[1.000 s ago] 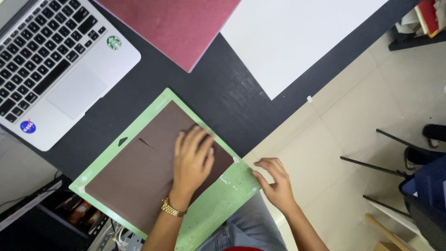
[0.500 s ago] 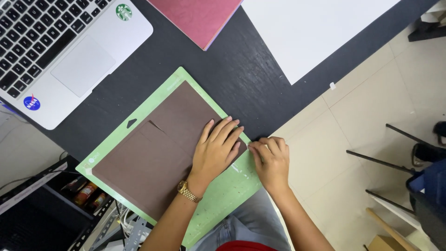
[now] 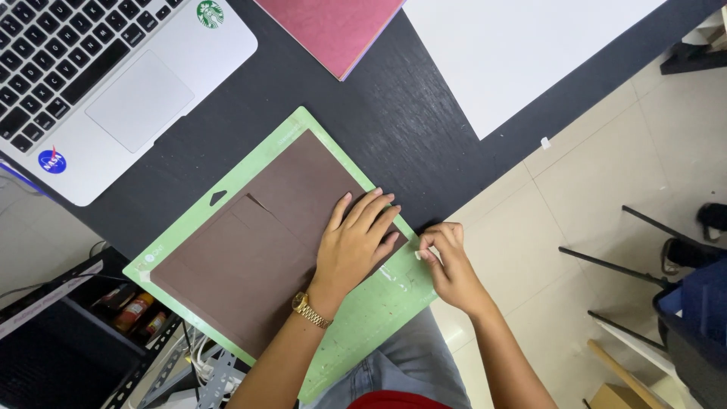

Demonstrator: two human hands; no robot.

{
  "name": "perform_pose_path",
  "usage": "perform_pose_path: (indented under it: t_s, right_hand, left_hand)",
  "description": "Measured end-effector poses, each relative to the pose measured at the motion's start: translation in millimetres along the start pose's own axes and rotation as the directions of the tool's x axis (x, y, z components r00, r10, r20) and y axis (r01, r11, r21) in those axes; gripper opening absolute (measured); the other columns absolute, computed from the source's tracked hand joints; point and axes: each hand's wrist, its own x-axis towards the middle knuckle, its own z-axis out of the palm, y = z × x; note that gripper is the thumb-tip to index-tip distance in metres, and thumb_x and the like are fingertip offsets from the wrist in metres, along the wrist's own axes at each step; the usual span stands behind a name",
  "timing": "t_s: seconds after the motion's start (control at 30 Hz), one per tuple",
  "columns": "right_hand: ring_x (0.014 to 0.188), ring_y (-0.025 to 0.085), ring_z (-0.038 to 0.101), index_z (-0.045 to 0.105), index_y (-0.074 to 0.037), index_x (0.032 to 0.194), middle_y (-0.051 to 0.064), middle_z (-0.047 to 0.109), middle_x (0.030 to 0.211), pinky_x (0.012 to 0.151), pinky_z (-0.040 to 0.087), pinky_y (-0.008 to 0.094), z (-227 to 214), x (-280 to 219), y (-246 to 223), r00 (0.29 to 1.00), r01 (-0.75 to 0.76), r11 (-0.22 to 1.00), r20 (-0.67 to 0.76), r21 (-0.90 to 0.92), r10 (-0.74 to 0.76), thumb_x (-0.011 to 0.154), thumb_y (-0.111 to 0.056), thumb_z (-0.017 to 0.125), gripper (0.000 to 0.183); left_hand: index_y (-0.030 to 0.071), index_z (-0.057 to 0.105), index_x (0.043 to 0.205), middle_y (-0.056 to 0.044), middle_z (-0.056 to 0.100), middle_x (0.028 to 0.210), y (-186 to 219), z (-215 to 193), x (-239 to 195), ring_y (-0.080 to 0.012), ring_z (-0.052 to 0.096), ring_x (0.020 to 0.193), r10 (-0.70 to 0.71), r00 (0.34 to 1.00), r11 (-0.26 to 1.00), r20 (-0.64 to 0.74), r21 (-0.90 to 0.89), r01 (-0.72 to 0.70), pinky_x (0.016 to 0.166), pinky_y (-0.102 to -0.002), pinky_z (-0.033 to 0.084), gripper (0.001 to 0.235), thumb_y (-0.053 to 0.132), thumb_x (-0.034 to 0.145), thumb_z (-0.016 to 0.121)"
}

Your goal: Preparing a cutting mat with a new sheet of paper and loading it into a digital cutting machine

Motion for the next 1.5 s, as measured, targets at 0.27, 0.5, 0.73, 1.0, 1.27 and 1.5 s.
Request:
perform_pose_path:
  t_s: [0.27, 0.5, 0.73, 1.0, 1.27, 1.5]
  right_hand:
    - [0.087, 0.02, 0.06, 0.06, -0.003, 0.088, 0.01, 0.062, 0.087, 0.085, 0.049, 0.034, -28.2, 3.1, 52.1, 0.801, 0.075, 0.82, -0.525, 0.567, 0.289, 0.097, 0.009, 0.061, 0.014]
    - [0.087, 0.007, 0.07, 0.069, -0.006, 0.111, -0.001, 0.07, 0.092, 0.082, 0.056, 0.022, -107.5, 49.5, 86.8, 0.394, 0.181, 0.551, -0.574, 0.814, 0.718, 0.098, -0.006, 0.072, 0.014]
    - [0.086, 0.012, 0.066, 0.07, -0.017, 0.096, 0.0, 0.075, 0.091, 0.079, 0.043, 0.029, -129.5, 100.2, 87.6, 0.193, 0.123, 0.353, -0.371, 0.927, 0.908, 0.086, -0.011, 0.078, 0.014]
    - [0.069, 0.006, 0.053, 0.074, -0.019, 0.091, -0.005, 0.071, 0.084, 0.071, 0.042, 0.025, -128.3, 115.3, 88.2, 0.18, 0.121, 0.27, -0.288, 0.955, 0.941, 0.087, -0.014, 0.079, 0.008]
    - [0.07, 0.004, 0.051, 0.065, -0.022, 0.087, -0.006, 0.071, 0.088, 0.066, 0.039, 0.025, -128.2, 121.4, 86.4, 0.191, 0.035, 0.368, -0.368, 0.929, 0.91, 0.088, -0.012, 0.074, 0.014]
    - [0.098, 0.014, 0.051, 0.044, -0.015, 0.132, 0.0, 0.05, 0.113, 0.081, 0.04, 0.037, -128.9, 91.0, 100.2, 0.387, -0.04, 0.589, -0.531, 0.807, 0.754, 0.094, -0.019, 0.076, 0.051]
  left_hand:
    - [0.021, 0.065, 0.131, 0.0, 0.063, 0.137, 0.7, -2.8, 1.3, -0.0161, 0.052, 0.138, 0.002, 1.0, 1.0, 0.0, -0.019, -0.002, 0.121, -0.046, 0.028, 0.037, 0.037, 0.098, 0.063]
    - [0.021, 0.067, 0.129, 0.0, 0.065, 0.136, 2.9, -4.5, 5.4, -0.0172, 0.055, 0.136, 0.004, 1.0, 1.0, -0.004, -0.023, -0.004, 0.12, -0.047, 0.03, 0.038, 0.037, 0.096, 0.066]
    - [0.017, 0.071, 0.122, -0.001, 0.067, 0.134, 10.2, -22.4, 17.7, -0.0198, 0.058, 0.132, 0.024, 0.995, 1.0, 0.092, -0.017, -0.022, 0.114, -0.047, 0.038, 0.029, 0.03, 0.097, 0.066]
    - [0.019, 0.072, 0.119, 0.0, 0.068, 0.131, 10.8, -20.0, 17.2, -0.0196, 0.059, 0.131, -0.007, 0.997, 1.0, 0.082, -0.014, 0.008, 0.114, -0.048, 0.039, 0.027, 0.031, 0.096, 0.068]
    - [0.023, 0.066, 0.122, -0.002, 0.064, 0.129, 3.3, -23.8, 29.9, -0.023, 0.055, 0.132, 0.068, 0.972, 0.996, 0.226, 0.048, -0.081, 0.113, -0.056, 0.037, 0.037, 0.047, 0.093, 0.066]
    - [0.025, 0.06, 0.084, 0.005, 0.06, 0.07, -21.7, -62.6, 83.3, -0.0163, 0.064, 0.078, 0.253, 0.95, 0.955, 0.182, 0.11, -0.275, 0.102, -0.045, 0.044, 0.031, 0.056, 0.089, 0.064]
